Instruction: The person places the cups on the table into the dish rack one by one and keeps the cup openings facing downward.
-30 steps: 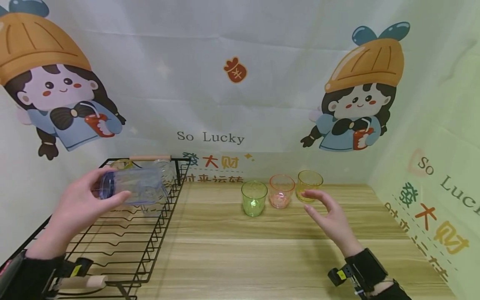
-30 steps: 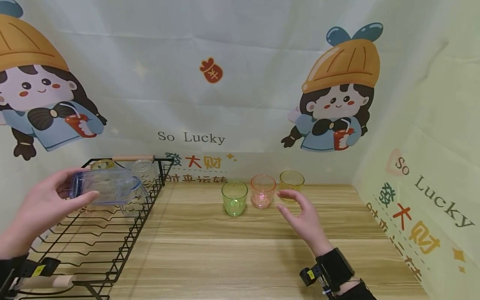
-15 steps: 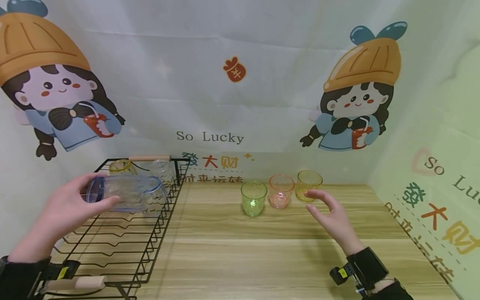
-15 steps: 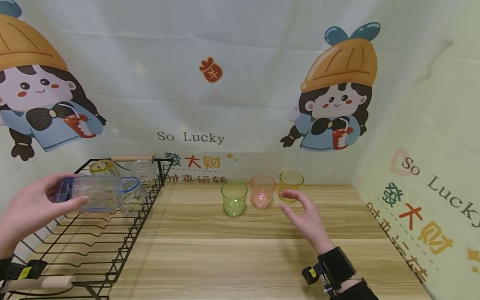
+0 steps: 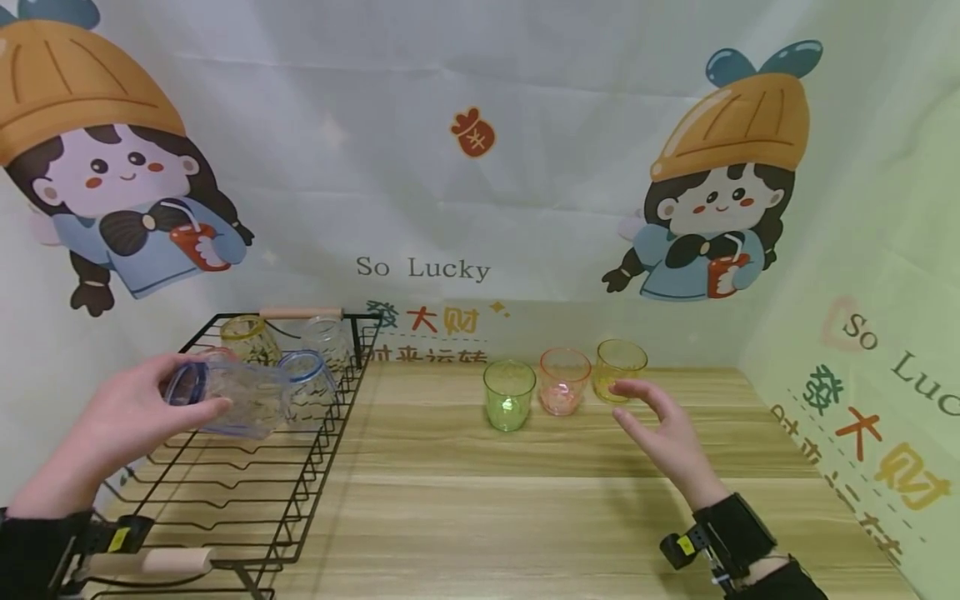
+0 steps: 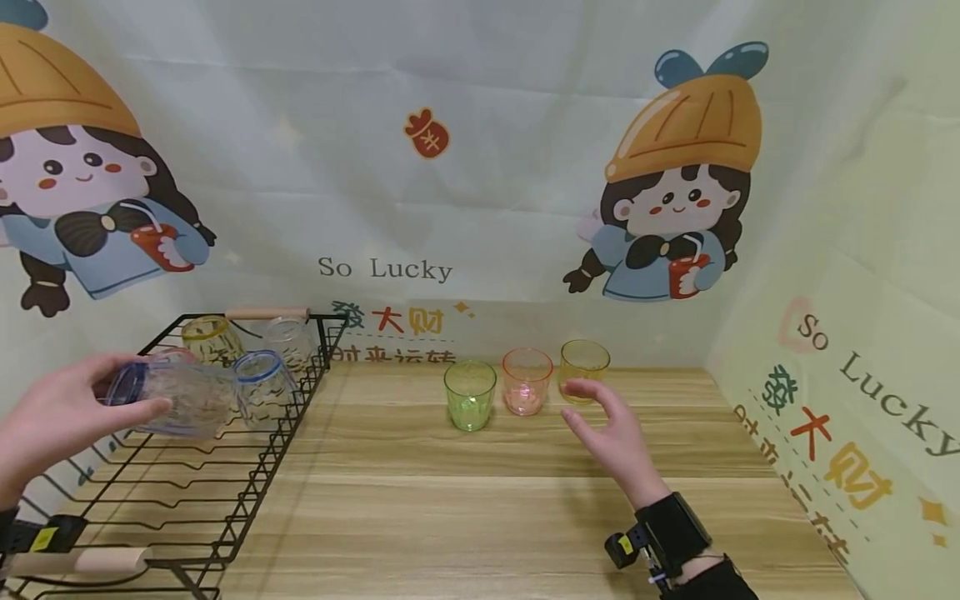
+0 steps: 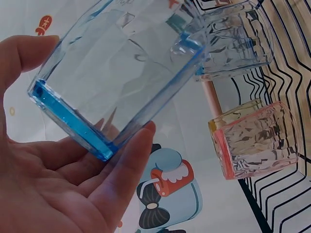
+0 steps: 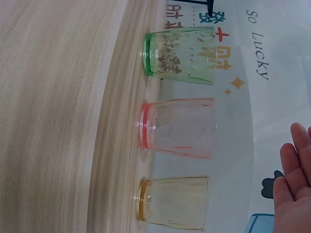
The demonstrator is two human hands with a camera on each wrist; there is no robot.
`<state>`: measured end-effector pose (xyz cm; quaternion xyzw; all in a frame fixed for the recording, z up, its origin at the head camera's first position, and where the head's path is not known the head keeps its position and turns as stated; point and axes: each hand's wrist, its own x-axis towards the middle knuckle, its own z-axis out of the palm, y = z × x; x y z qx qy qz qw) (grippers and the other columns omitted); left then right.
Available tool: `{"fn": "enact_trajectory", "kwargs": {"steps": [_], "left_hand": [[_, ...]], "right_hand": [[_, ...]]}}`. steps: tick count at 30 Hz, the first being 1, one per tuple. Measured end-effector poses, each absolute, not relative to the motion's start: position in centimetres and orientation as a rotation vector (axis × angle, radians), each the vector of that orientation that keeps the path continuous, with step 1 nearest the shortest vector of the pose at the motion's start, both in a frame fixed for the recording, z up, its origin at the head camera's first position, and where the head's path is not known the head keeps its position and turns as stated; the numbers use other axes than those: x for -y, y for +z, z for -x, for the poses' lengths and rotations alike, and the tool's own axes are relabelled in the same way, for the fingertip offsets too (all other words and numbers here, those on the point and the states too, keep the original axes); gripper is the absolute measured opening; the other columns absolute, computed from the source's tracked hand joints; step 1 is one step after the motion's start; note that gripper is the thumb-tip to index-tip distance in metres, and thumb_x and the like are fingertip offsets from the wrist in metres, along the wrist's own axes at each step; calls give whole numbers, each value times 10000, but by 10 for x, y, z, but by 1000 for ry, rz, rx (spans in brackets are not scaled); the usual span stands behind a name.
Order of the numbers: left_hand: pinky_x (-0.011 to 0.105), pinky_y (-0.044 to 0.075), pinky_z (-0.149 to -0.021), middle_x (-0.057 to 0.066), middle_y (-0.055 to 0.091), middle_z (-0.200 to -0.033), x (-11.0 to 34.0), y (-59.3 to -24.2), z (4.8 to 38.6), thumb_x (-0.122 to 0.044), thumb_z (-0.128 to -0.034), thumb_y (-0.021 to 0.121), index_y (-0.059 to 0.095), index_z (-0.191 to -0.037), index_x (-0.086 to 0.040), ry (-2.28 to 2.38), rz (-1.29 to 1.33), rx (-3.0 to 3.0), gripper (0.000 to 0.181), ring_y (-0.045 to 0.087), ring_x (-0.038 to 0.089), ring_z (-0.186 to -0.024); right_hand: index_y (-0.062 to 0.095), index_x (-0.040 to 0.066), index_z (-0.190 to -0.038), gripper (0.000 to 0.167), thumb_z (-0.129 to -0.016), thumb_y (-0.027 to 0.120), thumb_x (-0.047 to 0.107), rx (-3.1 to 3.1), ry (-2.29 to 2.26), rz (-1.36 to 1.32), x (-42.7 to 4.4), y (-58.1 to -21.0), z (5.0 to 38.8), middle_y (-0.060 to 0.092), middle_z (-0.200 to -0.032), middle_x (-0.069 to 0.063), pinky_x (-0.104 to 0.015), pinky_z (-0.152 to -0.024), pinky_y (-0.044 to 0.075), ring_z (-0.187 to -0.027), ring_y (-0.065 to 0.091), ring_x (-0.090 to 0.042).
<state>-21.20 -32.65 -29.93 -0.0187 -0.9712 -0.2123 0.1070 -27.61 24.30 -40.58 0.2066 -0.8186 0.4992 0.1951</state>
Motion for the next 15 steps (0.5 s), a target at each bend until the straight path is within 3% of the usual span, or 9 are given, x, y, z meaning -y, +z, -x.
{"fn": "enact_trajectory", "kwargs": {"steps": [4,10,15], "left_hand": [[490,518,-678,408,508,-1162,332,-301,213,-469,-912,675,357,-1355,231,-630,62,2890,886,556,476,-946],[408,500,-617,328,573,-1029,341,-302,216,-449,-901,693,398,-1298,239,-603,53,2935,847,570,374,-831],[423,506,-615,316,588,-999,348,-305,220,-416,-880,719,429,-1273,240,-566,56,2965,818,576,369,-820]], "right_hand": [[589,-6,-1283,359,-937,669,53,2298,1392,-573,-243,-407,277,617,-1271,-172,-617,-1080,317,-1207,503,-255],[599,-13,-1265,349,-929,674,41,2292,1396,-566,-244,-407,277,628,-1251,-172,-601,-1096,309,-1186,514,-206],[595,-19,-1268,357,-925,676,35,2295,1386,-568,-246,-406,280,625,-1252,-181,-611,-1095,303,-1188,515,-250]]}}
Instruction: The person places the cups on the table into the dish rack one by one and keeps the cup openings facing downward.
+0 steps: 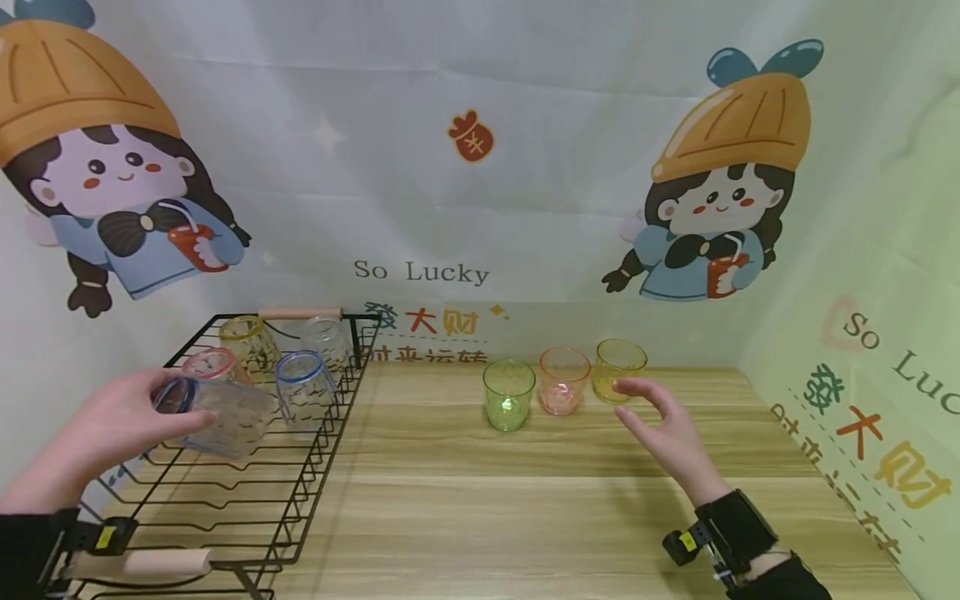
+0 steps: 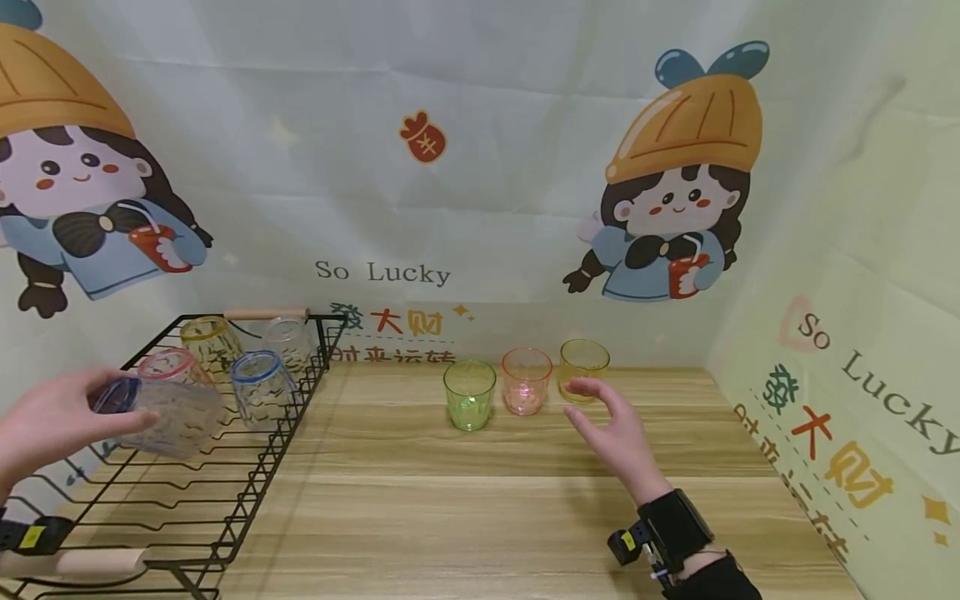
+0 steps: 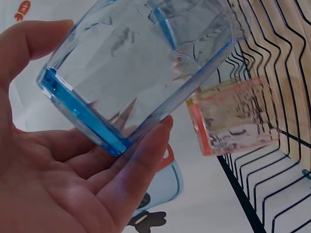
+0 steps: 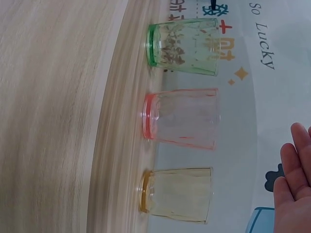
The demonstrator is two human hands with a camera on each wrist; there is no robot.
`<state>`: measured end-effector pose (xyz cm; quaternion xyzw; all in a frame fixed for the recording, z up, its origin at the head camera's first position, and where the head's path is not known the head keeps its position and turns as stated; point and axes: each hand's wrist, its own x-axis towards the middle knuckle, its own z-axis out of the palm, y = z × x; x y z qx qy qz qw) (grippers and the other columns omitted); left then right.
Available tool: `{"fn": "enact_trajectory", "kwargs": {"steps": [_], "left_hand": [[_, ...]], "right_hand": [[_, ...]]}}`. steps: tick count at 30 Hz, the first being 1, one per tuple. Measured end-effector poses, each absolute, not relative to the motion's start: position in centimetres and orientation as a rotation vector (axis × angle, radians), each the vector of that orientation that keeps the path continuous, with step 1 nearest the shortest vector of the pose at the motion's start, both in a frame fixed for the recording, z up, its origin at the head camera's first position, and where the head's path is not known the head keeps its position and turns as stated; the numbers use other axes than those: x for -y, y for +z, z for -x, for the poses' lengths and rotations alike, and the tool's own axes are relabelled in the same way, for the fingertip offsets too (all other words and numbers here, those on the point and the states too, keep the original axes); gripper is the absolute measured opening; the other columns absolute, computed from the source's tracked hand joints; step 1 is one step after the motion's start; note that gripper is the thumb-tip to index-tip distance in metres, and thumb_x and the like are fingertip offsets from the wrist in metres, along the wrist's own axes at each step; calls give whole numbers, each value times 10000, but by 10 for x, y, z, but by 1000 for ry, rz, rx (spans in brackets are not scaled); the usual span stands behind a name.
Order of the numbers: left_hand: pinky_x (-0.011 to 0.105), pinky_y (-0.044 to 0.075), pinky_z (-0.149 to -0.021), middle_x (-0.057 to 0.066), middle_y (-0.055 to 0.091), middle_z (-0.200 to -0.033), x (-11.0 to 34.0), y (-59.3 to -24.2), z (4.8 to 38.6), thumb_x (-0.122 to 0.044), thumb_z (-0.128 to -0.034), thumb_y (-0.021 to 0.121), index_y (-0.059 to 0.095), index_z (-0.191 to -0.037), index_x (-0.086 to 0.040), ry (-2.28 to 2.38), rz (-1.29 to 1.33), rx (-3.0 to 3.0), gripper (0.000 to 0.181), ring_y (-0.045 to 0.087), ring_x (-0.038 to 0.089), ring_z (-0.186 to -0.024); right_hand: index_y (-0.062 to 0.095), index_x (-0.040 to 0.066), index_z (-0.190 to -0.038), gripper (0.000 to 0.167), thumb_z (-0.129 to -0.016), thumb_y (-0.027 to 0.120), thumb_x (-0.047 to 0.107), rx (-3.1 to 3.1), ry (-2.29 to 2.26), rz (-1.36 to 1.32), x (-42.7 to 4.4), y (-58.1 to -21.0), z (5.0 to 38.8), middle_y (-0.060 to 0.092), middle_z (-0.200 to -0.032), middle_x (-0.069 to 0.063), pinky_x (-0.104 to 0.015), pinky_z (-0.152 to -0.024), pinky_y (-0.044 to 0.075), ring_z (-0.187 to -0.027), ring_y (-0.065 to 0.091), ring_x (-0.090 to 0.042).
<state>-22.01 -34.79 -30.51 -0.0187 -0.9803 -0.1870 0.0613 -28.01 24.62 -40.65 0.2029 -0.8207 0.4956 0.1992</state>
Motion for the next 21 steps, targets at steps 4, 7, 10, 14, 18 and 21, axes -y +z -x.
{"fn": "enact_trajectory", "kwargs": {"steps": [4,7,10,14,18,21], "left_hand": [[389,491,-599,258,612,-956,353,-307,222,-387,-858,737,461,-1255,228,-557,69,2983,782,570,327,-790],[344,455,-567,181,615,-891,356,-308,223,-374,-840,744,506,-1198,207,-548,69,2998,723,543,272,-740],[332,415,-549,110,567,-811,359,-310,224,-368,-834,745,551,-1049,149,-538,61,3015,592,499,239,-693],[387,465,-576,160,566,-824,365,-313,227,-375,-835,746,533,-1040,159,-518,47,3042,611,524,287,-713],[516,525,-655,333,587,-963,373,-315,231,-387,-833,752,464,-1180,251,-493,42,3061,781,575,438,-829],[554,530,-675,381,576,-999,376,-316,234,-381,-826,757,465,-1174,261,-494,43,3065,786,575,497,-873]], "right_hand": [[601,-16,-1259,346,-925,677,31,2299,1372,-571,-248,-406,281,632,-1238,-178,-602,-1094,308,-1184,518,-286],[599,-15,-1262,349,-924,676,25,2304,1347,-582,-250,-406,282,634,-1230,-182,-607,-1084,317,-1177,520,-298],[599,-12,-1266,352,-925,677,26,2312,1315,-586,-251,-405,283,635,-1229,-181,-605,-1064,339,-1171,525,-306],[596,-13,-1270,353,-928,675,29,2319,1314,-580,-253,-405,284,628,-1239,-186,-605,-1057,346,-1172,524,-322],[594,-28,-1262,345,-928,669,21,2326,1311,-562,-255,-406,285,620,-1244,-201,-596,-1068,339,-1173,520,-320],[592,-45,-1253,341,-924,666,8,2329,1284,-557,-258,-407,288,617,-1240,-215,-585,-1063,343,-1169,522,-330]]}}
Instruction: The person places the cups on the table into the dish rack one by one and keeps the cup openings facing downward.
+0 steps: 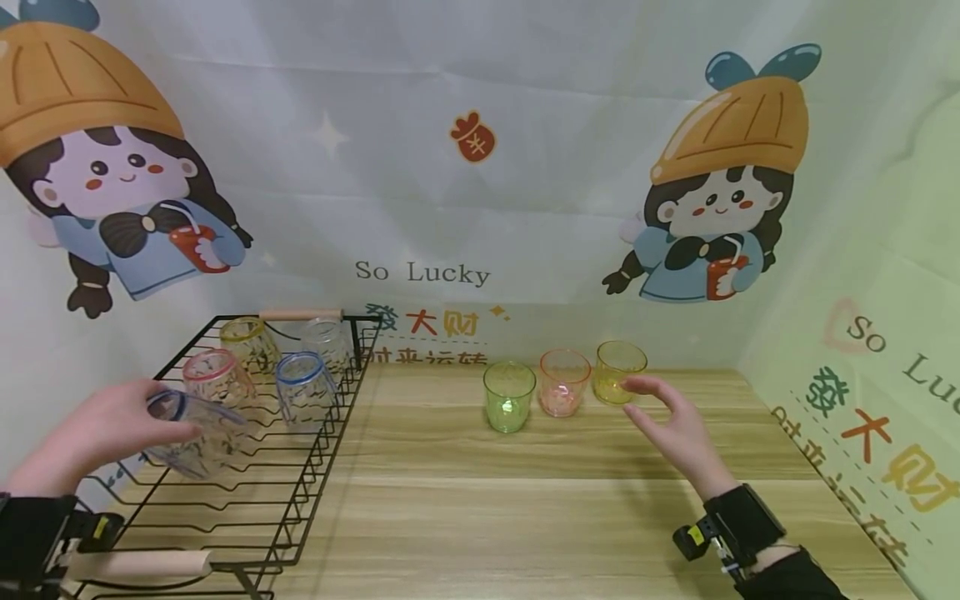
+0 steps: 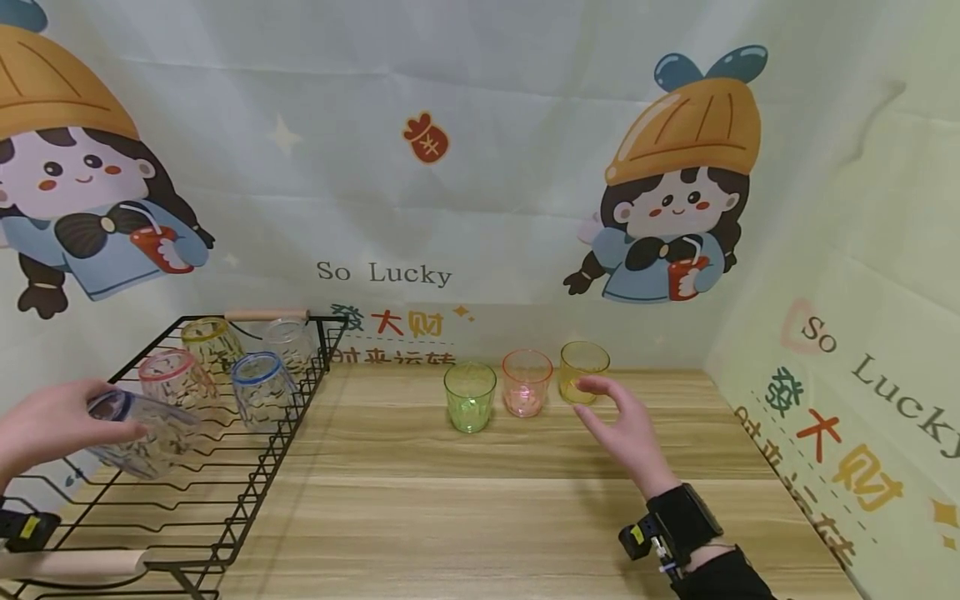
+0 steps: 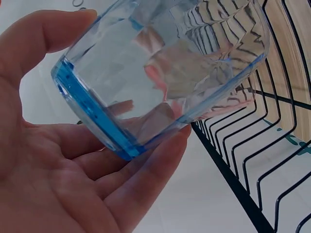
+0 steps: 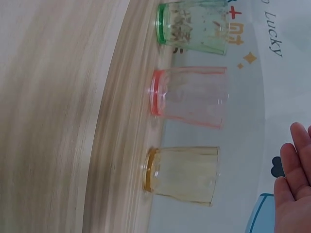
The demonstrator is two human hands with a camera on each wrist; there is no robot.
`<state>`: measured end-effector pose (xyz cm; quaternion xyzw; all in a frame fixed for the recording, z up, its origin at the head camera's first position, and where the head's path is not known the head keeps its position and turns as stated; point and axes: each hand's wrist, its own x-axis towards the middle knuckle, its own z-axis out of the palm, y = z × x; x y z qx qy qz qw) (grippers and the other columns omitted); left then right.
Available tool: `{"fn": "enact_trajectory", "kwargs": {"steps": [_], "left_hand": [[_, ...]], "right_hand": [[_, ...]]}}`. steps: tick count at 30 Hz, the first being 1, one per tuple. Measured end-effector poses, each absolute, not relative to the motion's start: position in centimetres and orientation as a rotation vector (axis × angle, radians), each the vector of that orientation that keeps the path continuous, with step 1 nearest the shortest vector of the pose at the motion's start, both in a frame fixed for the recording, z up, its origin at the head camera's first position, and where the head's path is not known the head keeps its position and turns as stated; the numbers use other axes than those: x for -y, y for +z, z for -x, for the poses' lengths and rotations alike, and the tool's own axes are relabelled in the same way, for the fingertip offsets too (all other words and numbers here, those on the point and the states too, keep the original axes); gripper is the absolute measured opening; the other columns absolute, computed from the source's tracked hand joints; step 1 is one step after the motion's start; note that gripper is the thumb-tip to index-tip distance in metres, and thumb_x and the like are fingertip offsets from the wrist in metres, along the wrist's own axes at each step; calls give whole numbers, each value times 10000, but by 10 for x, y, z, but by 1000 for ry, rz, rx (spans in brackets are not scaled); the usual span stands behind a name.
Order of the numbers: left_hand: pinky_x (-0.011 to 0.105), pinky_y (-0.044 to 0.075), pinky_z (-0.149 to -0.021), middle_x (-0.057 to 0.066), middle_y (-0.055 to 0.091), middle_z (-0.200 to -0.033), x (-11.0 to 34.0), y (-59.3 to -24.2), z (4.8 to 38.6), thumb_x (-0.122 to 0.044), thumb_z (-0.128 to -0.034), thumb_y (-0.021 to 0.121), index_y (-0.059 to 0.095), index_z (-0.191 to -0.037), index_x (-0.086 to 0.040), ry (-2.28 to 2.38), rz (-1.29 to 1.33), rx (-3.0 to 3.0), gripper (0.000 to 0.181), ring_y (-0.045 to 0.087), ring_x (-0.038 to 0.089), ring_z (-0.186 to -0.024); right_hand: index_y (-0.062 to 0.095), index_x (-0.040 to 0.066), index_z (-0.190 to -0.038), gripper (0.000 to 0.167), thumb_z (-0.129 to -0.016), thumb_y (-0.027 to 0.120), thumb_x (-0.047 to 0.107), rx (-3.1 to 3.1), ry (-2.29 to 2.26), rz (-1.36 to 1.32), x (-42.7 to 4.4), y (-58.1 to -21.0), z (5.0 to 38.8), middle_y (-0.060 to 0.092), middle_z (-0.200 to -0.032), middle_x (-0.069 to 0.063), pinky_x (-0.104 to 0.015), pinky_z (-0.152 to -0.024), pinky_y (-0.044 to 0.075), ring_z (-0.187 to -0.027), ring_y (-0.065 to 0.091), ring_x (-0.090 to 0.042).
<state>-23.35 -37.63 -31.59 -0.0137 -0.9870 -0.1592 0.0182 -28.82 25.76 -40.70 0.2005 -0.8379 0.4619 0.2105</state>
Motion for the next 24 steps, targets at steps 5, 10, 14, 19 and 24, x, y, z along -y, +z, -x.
{"fn": "enact_trajectory", "kwargs": {"steps": [5,10,14,19,24], "left_hand": [[563,526,-676,398,564,-992,379,-316,237,-390,-827,752,449,-1152,283,-484,26,3084,806,565,528,-887],[543,524,-669,410,543,-981,382,-316,241,-394,-833,744,423,-1144,302,-461,1,3116,827,554,528,-876],[468,508,-605,285,562,-850,385,-316,243,-387,-823,745,458,-1048,259,-477,-15,3128,742,557,395,-751],[475,506,-621,320,550,-870,391,-319,246,-405,-812,748,451,-1051,262,-470,-25,3139,769,555,426,-767],[557,515,-700,459,495,-1012,395,-323,249,-414,-814,741,419,-1114,304,-437,-41,3161,842,524,568,-896]], "right_hand": [[590,-43,-1249,336,-932,669,34,2350,1230,-541,-262,-407,295,602,-1250,-232,-589,-1044,353,-1188,512,-394],[581,-65,-1251,344,-932,665,35,2362,1167,-533,-266,-401,301,594,-1242,-259,-604,-1027,358,-1190,503,-431],[582,-79,-1245,353,-917,675,17,2361,1131,-539,-269,-399,305,602,-1228,-263,-596,-1015,375,-1170,515,-432],[588,-76,-1240,359,-907,688,13,2374,1086,-551,-271,-397,310,611,-1218,-255,-585,-1019,377,-1159,520,-424],[586,-78,-1245,365,-909,689,19,2389,1043,-555,-274,-395,311,612,-1214,-261,-584,-1030,361,-1168,510,-433]]}}
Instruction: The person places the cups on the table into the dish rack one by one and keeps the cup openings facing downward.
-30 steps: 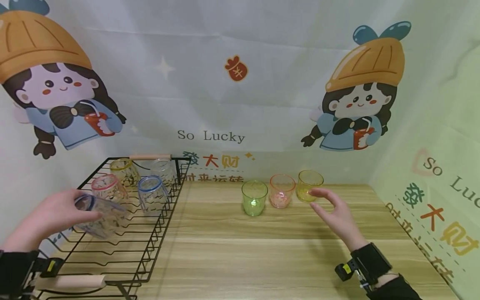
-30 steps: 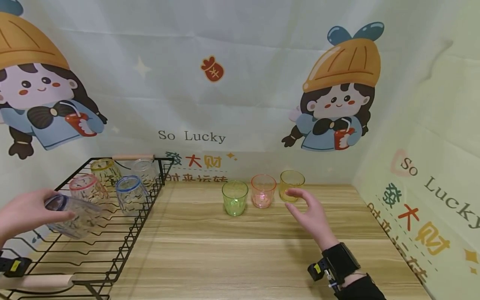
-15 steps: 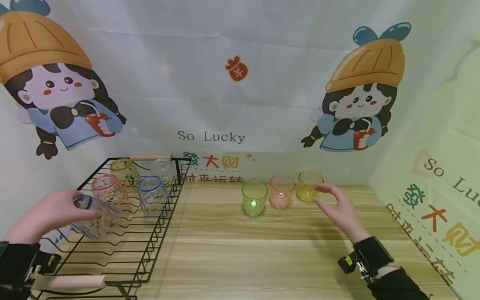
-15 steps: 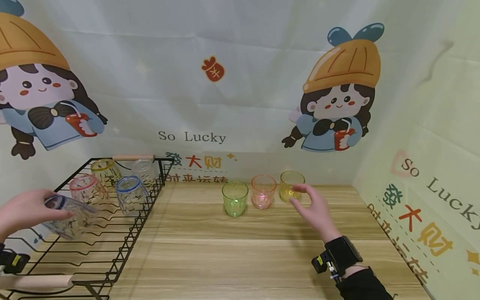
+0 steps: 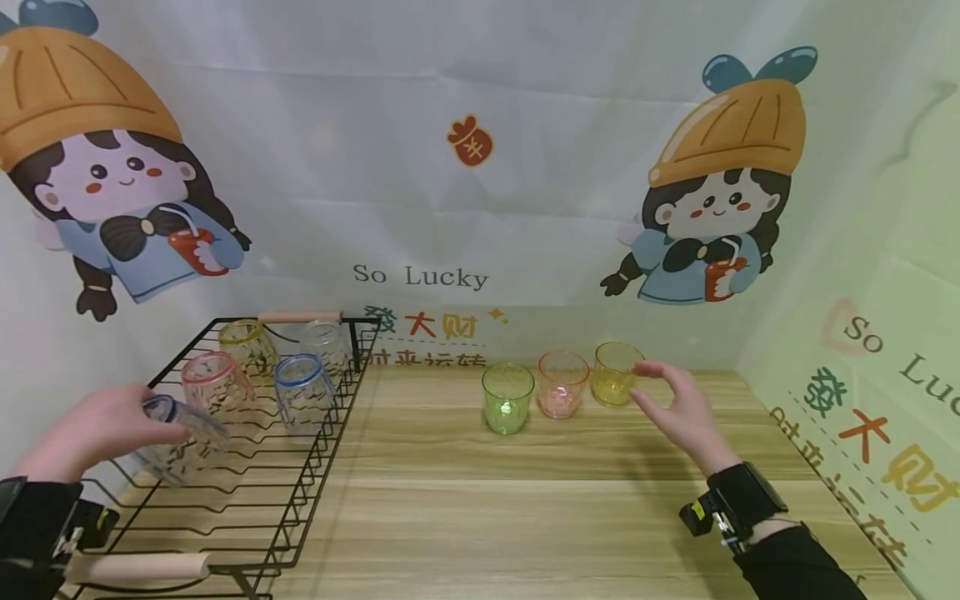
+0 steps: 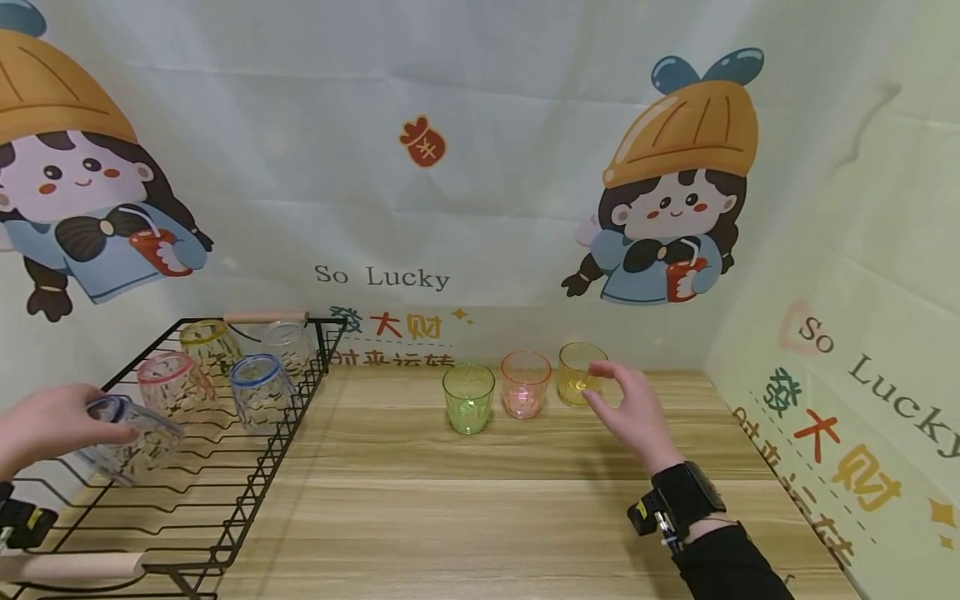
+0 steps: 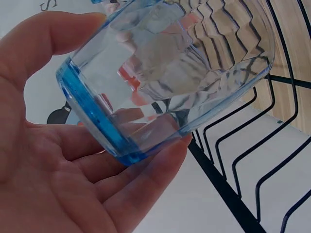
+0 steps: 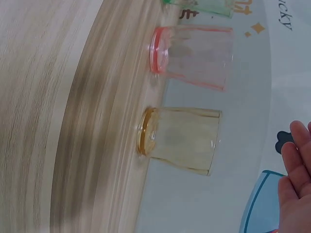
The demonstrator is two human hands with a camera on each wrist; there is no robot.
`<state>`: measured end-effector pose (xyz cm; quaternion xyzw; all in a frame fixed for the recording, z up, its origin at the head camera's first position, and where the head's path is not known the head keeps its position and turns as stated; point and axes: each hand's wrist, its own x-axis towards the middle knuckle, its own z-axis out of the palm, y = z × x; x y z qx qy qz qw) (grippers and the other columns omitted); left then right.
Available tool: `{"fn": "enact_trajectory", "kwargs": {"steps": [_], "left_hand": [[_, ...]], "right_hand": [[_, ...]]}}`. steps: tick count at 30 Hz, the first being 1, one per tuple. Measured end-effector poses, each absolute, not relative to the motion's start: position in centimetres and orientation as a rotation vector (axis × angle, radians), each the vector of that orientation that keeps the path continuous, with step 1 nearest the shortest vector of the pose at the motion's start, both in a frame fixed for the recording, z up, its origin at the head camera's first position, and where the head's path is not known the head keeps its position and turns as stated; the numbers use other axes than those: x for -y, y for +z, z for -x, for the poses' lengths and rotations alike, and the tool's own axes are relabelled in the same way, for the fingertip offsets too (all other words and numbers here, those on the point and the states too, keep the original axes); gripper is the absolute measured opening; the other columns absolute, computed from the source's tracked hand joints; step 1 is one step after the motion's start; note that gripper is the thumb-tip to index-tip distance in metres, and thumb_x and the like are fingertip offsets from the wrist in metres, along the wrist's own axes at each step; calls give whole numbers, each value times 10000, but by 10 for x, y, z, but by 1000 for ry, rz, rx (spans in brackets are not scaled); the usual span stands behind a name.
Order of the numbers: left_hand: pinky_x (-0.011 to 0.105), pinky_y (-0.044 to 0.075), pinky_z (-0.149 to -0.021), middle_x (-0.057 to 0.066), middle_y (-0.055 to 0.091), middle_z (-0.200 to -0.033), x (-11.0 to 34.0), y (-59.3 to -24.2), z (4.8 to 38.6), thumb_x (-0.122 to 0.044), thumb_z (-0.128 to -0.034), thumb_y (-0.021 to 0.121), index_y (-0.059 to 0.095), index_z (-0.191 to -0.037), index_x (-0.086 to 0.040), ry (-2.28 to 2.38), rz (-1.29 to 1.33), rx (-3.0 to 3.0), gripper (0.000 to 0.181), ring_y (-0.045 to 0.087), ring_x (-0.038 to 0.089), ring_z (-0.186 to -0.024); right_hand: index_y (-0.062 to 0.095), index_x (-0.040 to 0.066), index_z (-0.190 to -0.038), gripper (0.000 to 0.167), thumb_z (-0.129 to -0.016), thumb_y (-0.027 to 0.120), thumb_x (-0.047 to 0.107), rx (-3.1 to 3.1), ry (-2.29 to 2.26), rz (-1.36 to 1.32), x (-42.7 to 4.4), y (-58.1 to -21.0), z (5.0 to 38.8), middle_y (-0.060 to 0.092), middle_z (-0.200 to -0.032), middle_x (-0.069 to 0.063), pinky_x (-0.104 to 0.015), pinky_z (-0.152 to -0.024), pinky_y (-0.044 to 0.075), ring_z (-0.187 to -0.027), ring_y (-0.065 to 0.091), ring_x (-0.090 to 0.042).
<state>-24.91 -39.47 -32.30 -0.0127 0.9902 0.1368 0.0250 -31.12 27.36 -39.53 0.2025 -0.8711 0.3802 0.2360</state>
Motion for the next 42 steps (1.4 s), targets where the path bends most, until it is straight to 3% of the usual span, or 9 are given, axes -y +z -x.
{"fn": "enact_trajectory", "kwargs": {"steps": [18,25,30,37,42], "left_hand": [[478,530,-618,242,570,-833,400,-329,251,-392,-807,742,501,-982,190,471,141,-2996,654,553,352,-738],[543,547,-654,367,565,-916,403,-331,255,-442,-803,749,451,-1087,277,461,169,-3002,829,578,456,-800],[532,545,-629,344,580,-889,403,-334,256,-477,-794,755,478,-1065,264,460,170,-3024,836,582,439,-772],[654,499,-734,515,433,-1175,400,-338,257,-528,-784,757,371,-1225,319,438,150,-3075,1030,484,638,-993],[680,481,-764,522,399,-1211,398,-341,257,-566,-779,752,343,-1254,324,431,151,-3085,1089,449,655,-1031]], "right_hand": [[596,-75,-1233,369,-891,706,7,2397,972,-555,-276,-400,314,626,-1192,-254,-579,-1010,374,-1144,518,-429],[589,-70,-1248,376,-898,700,11,2415,970,-538,-275,-399,313,618,-1205,-251,-573,-1020,367,-1164,502,-429],[591,-72,-1241,373,-895,701,15,2410,966,-549,-274,-398,313,622,-1198,-250,-578,-1013,368,-1156,505,-428],[611,-84,-1203,349,-880,712,-2,2367,928,-591,-271,-398,311,642,-1154,-253,-580,-977,399,-1102,546,-437],[614,-78,-1208,354,-878,715,-1,2372,928,-583,-271,-400,312,645,-1152,-244,-578,-975,403,-1104,546,-436]]}}
